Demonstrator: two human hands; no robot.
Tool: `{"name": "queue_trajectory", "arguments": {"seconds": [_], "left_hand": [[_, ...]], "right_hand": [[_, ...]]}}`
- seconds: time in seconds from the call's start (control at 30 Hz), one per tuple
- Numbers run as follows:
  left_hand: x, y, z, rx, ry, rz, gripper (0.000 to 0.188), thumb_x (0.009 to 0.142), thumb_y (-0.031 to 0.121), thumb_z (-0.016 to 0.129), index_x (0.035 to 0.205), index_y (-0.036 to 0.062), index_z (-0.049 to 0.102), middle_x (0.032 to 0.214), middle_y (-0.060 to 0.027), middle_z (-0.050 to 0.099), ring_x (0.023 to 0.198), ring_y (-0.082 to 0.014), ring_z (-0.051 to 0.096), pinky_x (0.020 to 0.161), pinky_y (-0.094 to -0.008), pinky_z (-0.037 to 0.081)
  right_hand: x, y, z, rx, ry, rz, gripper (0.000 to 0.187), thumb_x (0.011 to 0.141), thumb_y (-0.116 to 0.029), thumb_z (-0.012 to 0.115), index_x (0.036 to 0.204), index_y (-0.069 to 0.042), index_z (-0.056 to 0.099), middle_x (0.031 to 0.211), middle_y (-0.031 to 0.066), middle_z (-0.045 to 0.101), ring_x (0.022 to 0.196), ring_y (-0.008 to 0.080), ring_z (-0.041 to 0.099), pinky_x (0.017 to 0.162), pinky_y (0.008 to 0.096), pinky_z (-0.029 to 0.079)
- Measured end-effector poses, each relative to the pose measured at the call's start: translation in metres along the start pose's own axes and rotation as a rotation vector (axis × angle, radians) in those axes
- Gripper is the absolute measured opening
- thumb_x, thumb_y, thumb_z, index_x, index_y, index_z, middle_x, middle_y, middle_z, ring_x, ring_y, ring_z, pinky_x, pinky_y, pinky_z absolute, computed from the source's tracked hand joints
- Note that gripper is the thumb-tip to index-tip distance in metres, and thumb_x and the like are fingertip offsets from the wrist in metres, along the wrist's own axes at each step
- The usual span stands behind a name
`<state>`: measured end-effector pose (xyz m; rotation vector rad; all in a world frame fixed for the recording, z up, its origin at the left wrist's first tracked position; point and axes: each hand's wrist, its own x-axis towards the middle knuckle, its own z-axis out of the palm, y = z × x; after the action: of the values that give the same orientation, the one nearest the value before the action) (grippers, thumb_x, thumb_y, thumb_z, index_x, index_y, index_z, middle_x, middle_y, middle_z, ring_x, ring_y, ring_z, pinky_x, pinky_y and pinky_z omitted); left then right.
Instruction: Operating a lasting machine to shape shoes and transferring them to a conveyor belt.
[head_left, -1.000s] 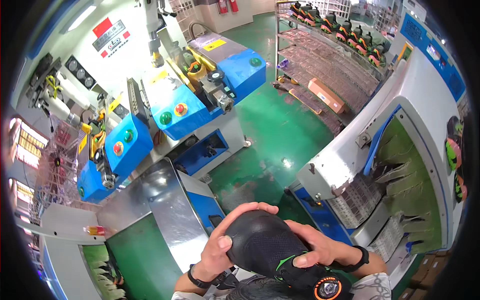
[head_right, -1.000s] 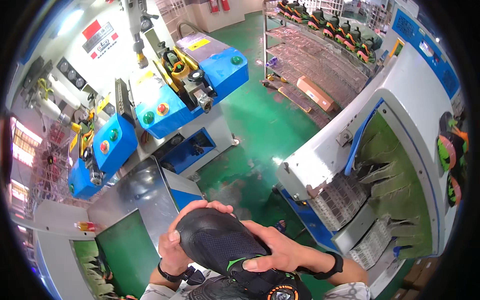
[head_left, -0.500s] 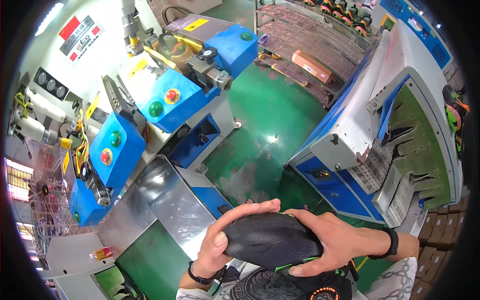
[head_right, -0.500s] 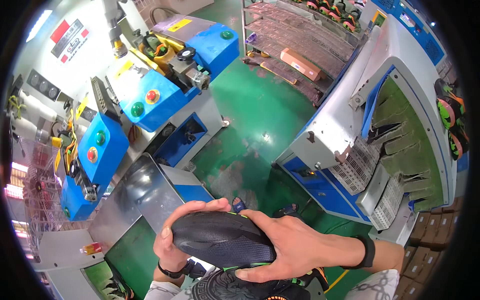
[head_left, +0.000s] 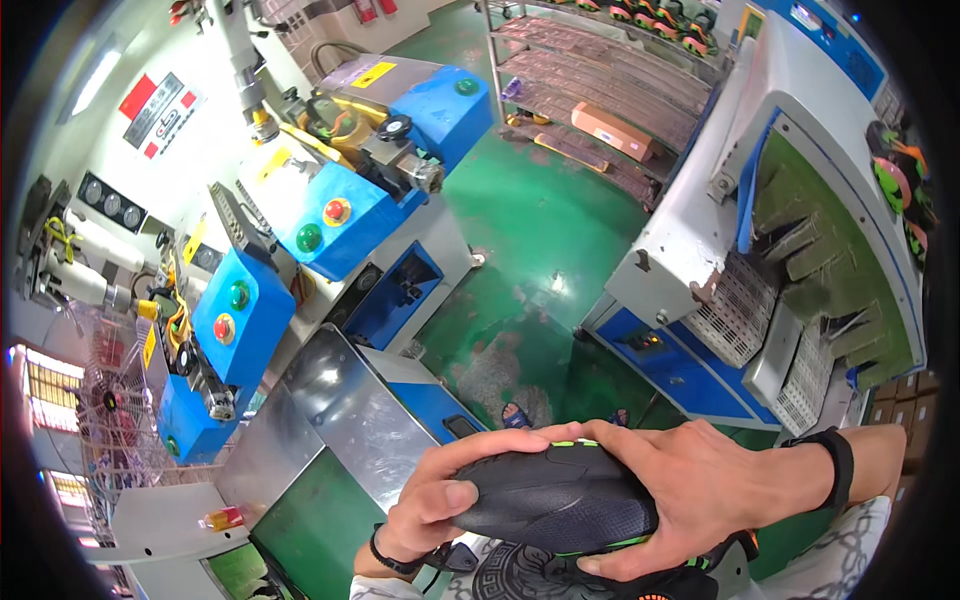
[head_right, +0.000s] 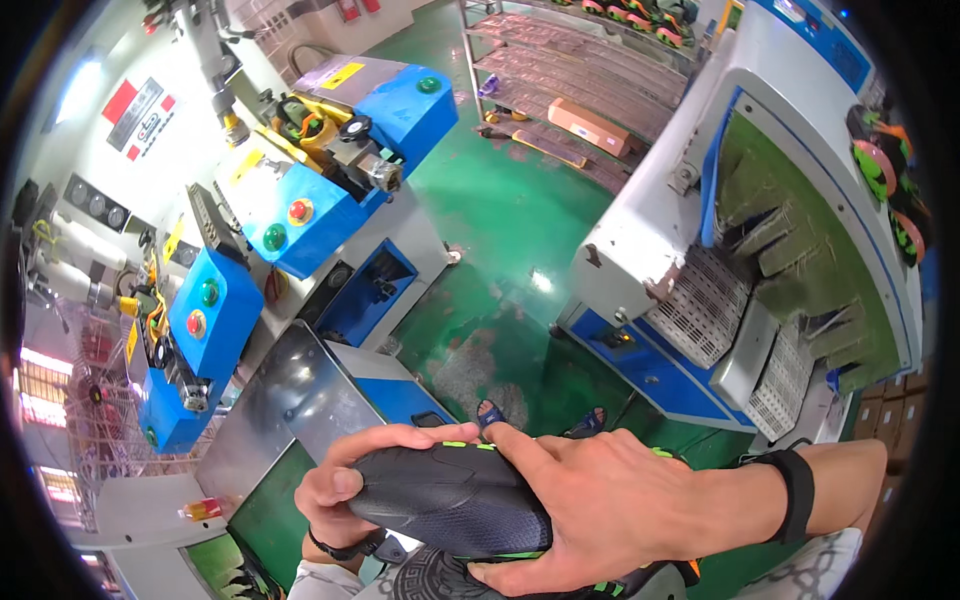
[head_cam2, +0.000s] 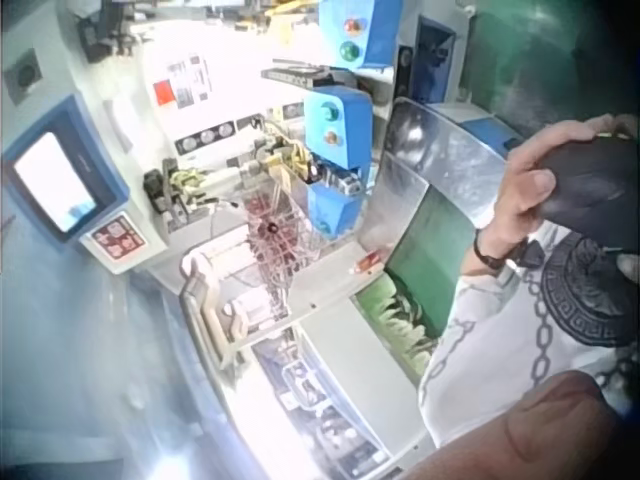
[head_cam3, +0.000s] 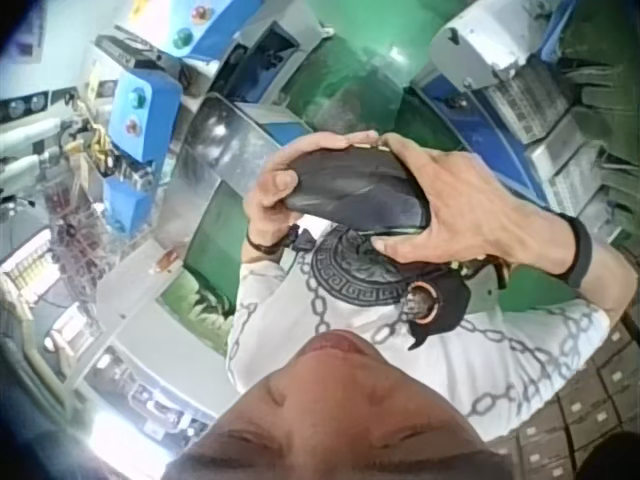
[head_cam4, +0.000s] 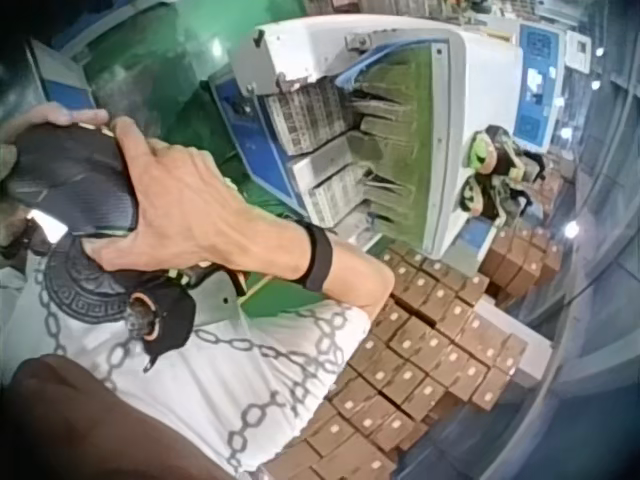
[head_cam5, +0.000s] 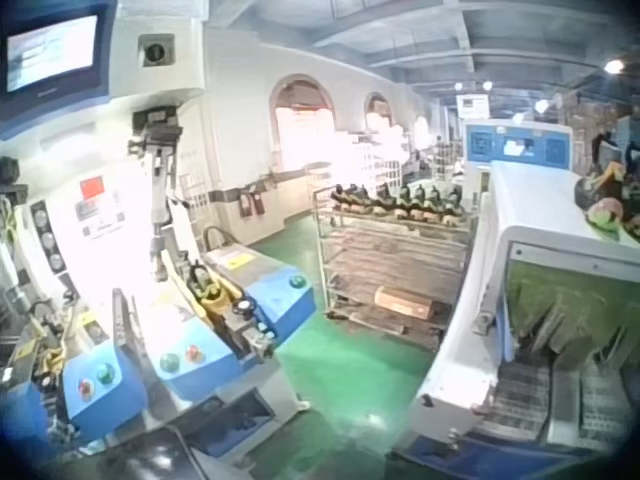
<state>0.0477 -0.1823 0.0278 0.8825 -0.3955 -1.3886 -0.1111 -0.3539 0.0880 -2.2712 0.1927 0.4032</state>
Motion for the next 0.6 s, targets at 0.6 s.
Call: {"name": "queue_trajectory", "arguments": {"seconds": [0.6], "left_hand": [[-0.011,-0.003,0.008,-0.012,0.056,-0.019,0.044,0.074,0.028,0.058,0.103,-0.0053,0.059,0.126,-0.0446,0.043,0.113,-0.0533,0.053,0.096,-0.0582,0.045]], "right_hand": [[-0.014,-0.008,0.008,0.008,0.005,0.072,0.096,0.068,-0.058,0.071,0.133,0.002,0.034,0.09,0.0215,0.064,0.065,0.0371,0.065,0.057,0.0406,0.055]]}}
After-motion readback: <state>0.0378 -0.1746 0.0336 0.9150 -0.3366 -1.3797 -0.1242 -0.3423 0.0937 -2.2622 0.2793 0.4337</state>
